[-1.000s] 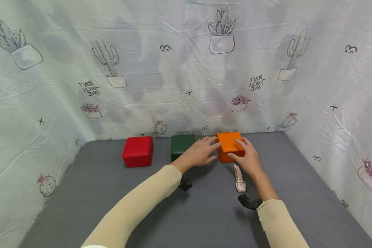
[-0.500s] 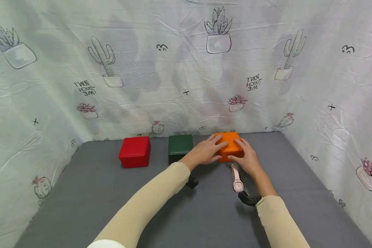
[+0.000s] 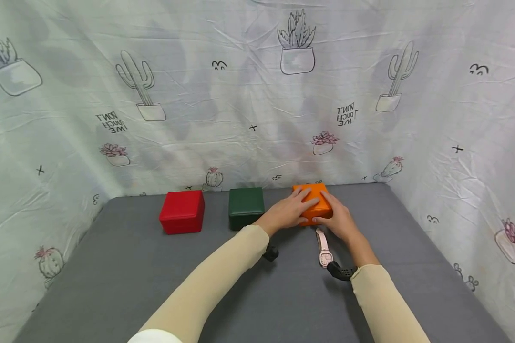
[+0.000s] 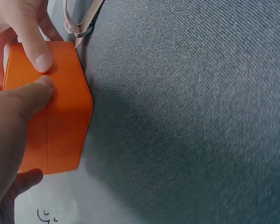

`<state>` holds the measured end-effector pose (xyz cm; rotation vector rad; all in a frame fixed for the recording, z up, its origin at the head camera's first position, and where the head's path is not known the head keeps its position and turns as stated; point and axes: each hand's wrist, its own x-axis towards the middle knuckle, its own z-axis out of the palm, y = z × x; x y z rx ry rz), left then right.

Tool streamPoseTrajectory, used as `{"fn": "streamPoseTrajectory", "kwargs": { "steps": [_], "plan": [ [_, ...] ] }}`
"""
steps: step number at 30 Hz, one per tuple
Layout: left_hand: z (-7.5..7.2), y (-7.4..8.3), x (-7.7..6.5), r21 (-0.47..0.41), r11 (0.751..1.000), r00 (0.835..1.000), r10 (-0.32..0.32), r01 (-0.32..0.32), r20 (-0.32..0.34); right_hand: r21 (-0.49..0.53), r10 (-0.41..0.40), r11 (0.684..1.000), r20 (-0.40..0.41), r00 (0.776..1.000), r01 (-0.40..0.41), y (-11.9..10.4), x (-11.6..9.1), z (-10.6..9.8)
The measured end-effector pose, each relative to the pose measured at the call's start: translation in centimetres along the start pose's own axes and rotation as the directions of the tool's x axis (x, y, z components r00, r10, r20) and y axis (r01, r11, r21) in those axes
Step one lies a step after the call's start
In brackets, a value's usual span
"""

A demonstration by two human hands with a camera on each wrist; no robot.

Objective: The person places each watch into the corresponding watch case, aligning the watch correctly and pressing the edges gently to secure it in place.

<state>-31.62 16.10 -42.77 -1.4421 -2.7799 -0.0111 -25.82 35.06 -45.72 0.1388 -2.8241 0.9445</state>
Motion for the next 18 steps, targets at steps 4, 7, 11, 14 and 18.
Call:
{"fn": "streamPoseTrajectory", "kwargs": {
  "steps": [4, 7, 11, 14, 18],
  "plan": [
    [0.11, 0.06, -0.05, -0.010, 1.000, 1.000, 0.002, -0.002, -0.022, 0.017, 0.046, 0.999, 0.013, 0.999, -0.046, -0.04, 0.12, 0.14],
    [-0.01, 0.24, -0.05, -0.001, 1.000, 1.000, 0.007, -0.007, -0.030, 0.030, 0.083, 0.996, 0.020, 0.996, -0.084, 0.03, 0.20, 0.12],
    [-0.03, 0.43, 0.11, 0.010, 1.000, 1.000, 0.004, -0.004, -0.027, 0.031, 0.117, 0.993, 0.023, 0.993, -0.118, 0.25, 0.18, 0.00],
    [-0.05, 0.45, 0.25, 0.018, 1.000, 1.000, -0.003, 0.003, -0.027, 0.026, 0.140, 0.990, 0.024, 0.990, -0.140, 0.43, 0.17, -0.06],
    [-0.10, 0.30, 0.36, 0.004, 1.000, 1.000, -0.012, 0.012, -0.018, 0.020, 0.164, 0.986, 0.021, 0.986, -0.164, 0.66, 0.29, 0.10]
  ]
}}
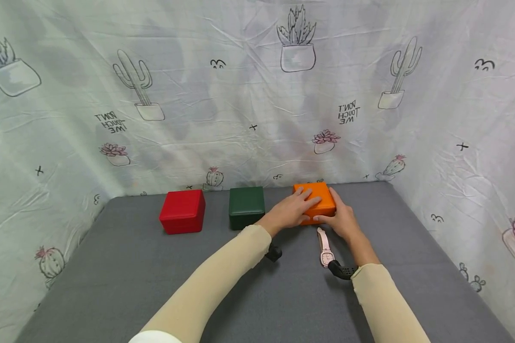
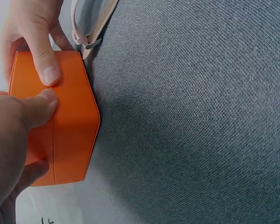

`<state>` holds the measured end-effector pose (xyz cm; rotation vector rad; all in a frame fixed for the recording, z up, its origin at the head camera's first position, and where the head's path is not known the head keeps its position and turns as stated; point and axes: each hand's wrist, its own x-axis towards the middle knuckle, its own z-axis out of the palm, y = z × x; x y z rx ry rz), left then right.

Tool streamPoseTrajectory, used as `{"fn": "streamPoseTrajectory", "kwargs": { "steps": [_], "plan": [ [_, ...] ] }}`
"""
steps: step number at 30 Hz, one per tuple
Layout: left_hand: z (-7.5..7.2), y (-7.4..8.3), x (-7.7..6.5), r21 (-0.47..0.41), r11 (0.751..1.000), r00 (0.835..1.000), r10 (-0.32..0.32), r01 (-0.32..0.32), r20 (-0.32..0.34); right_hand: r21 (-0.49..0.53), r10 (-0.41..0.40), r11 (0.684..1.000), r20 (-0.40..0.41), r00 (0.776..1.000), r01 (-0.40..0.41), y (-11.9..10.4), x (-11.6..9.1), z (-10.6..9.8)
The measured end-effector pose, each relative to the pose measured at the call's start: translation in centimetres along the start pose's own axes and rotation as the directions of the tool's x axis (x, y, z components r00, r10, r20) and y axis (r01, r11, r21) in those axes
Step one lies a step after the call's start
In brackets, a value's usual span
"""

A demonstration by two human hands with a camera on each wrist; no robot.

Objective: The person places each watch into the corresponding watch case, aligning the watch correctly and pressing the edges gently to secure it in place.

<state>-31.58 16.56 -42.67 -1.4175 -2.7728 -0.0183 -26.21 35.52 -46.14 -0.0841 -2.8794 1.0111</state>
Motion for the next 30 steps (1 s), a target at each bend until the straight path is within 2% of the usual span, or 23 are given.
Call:
{"fn": "streamPoseTrajectory", "kwargs": {
  "steps": [7, 17, 24, 30],
  "plan": [
    [-0.4, -0.2, 0.2, -0.028, 1.000, 1.000, -0.004, 0.004, 0.004, -0.029, 0.001, 1.000, -0.038, 0.999, -0.002, 0.0, 0.2, 0.0],
    [-1.1, -0.3, 0.3, -0.076, 0.997, 0.999, -0.013, 0.015, 0.029, -0.009, 0.020, 1.000, -0.063, 0.998, -0.021, 0.1, 0.2, 0.3],
    [-1.0, -0.1, 0.1, 0.024, 0.999, 0.999, 0.034, -0.034, 0.025, -0.026, 0.051, 0.998, -0.063, 0.997, -0.052, 0.0, 0.1, 0.5],
    [-0.9, 0.2, 0.3, 0.090, 0.993, 0.996, 0.080, -0.076, -0.050, -0.020, 0.054, 0.998, -0.054, 0.997, -0.055, -0.2, -0.1, 0.4]
  ]
}}
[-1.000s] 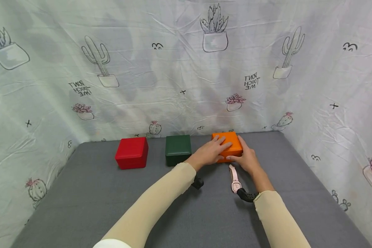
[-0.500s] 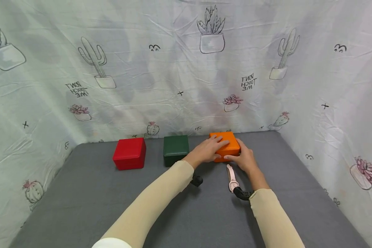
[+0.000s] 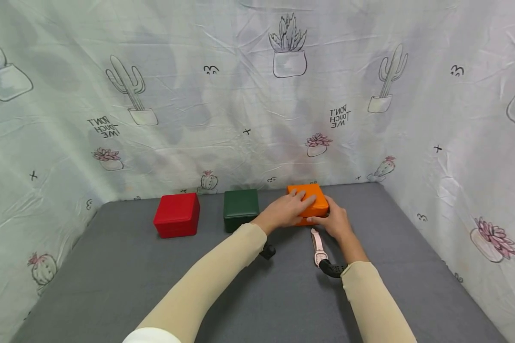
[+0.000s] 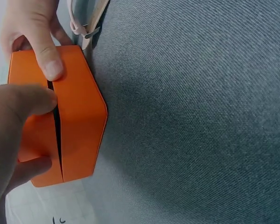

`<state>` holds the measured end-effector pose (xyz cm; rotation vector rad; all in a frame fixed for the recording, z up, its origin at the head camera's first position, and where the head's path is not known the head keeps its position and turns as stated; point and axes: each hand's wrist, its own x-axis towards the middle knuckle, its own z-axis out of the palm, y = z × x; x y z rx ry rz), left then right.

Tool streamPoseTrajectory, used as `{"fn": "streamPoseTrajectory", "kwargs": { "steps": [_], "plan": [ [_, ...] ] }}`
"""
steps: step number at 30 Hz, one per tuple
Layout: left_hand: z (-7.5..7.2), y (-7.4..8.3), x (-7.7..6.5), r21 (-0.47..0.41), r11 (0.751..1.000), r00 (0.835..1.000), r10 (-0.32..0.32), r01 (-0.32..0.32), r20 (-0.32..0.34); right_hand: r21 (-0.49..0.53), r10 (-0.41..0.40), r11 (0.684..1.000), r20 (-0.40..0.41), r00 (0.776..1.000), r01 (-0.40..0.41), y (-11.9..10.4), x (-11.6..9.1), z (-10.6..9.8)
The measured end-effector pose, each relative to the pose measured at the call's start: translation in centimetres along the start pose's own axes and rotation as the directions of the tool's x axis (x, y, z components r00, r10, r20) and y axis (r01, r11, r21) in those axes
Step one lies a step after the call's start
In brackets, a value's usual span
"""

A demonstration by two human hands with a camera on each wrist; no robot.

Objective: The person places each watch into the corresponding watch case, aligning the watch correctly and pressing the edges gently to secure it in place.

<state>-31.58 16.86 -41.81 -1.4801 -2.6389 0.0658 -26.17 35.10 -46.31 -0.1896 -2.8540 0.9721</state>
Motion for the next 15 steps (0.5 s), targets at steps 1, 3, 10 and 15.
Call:
{"fn": "streamPoseTrajectory", "kwargs": {
  "steps": [1, 3, 10, 15],
  "plan": [
    [0.1, 0.0, 0.1, 0.003, 1.000, 1.000, 0.003, -0.003, -0.012, 0.002, -0.001, 1.000, 0.000, 1.000, 0.001, 0.0, 0.0, 0.0],
    [0.2, 0.1, 0.2, 0.012, 1.000, 0.999, 0.008, -0.008, -0.031, 0.009, -0.004, 1.000, 0.002, 1.000, 0.004, 0.0, -0.1, 0.1],
    [0.5, 0.4, 0.8, 0.046, 0.999, 0.999, -0.013, 0.015, -0.035, 0.052, -0.035, 0.998, 0.023, 0.999, 0.034, 0.3, 0.0, 0.0],
    [0.6, 0.5, 1.2, 0.077, 0.997, 0.999, -0.018, 0.021, -0.033, 0.083, -0.063, 0.995, 0.045, 0.997, 0.060, 0.5, -0.1, -0.3]
  ]
}}
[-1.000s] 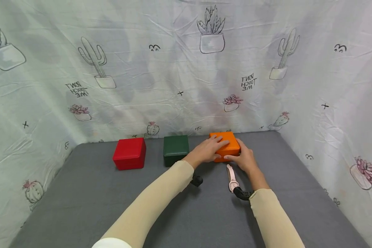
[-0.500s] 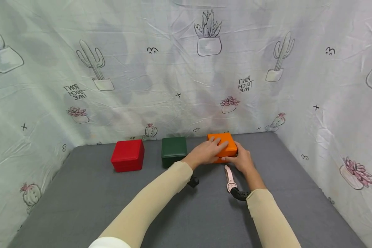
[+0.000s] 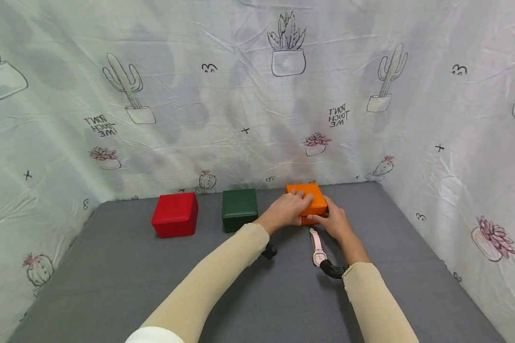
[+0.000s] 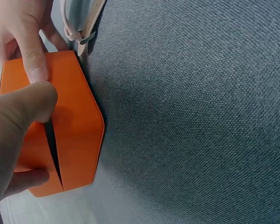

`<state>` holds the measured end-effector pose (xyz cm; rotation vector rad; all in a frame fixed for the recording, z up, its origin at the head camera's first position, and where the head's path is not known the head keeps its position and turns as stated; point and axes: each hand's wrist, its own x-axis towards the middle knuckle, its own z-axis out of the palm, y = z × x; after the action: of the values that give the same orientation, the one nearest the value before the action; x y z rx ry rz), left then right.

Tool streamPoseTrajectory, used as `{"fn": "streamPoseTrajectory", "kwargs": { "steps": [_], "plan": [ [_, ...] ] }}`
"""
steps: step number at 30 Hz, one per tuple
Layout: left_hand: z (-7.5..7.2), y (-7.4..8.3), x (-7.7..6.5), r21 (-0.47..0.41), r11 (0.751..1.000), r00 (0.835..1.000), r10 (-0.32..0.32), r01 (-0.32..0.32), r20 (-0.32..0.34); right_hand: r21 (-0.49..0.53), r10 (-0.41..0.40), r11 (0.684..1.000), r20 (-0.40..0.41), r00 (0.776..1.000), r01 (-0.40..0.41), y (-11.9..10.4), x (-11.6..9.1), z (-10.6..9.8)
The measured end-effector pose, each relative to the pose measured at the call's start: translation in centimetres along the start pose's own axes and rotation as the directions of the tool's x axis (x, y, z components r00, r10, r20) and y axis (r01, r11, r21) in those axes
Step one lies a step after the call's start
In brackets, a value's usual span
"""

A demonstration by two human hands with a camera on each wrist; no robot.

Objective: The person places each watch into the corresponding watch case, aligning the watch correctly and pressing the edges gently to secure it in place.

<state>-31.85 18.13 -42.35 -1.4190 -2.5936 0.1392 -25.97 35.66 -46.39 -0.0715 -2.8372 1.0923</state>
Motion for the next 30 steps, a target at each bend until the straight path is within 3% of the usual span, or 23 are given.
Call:
{"fn": "streamPoseTrajectory", "kwargs": {
  "steps": [13, 17, 23, 26, 30],
  "plan": [
    [-0.6, 0.1, 0.2, -0.035, 0.999, 1.000, -0.023, 0.024, 0.020, 0.004, 0.055, 0.998, 0.050, 0.997, -0.056, 0.0, 0.5, -0.3],
    [-0.7, -0.1, 0.0, -0.041, 0.999, 1.000, -0.010, 0.011, 0.008, 0.036, 0.035, 0.999, 0.080, 0.996, -0.038, -0.2, 0.6, -0.3],
    [-0.6, -0.1, -1.0, 0.120, 0.989, 0.992, 0.092, -0.081, -0.088, 0.136, -0.025, 0.991, 0.103, 0.994, 0.011, -0.5, 0.9, -0.2],
    [-0.5, 0.0, -1.2, 0.193, 0.975, 0.981, 0.136, -0.108, -0.140, 0.132, -0.008, 0.991, 0.104, 0.995, -0.006, -0.7, 0.9, -0.2],
    [-0.3, 0.0, -1.4, 0.219, 0.969, 0.967, 0.161, -0.116, -0.197, 0.124, 0.024, 0.992, 0.126, 0.992, -0.039, -1.0, 0.8, -0.2]
  ]
}}
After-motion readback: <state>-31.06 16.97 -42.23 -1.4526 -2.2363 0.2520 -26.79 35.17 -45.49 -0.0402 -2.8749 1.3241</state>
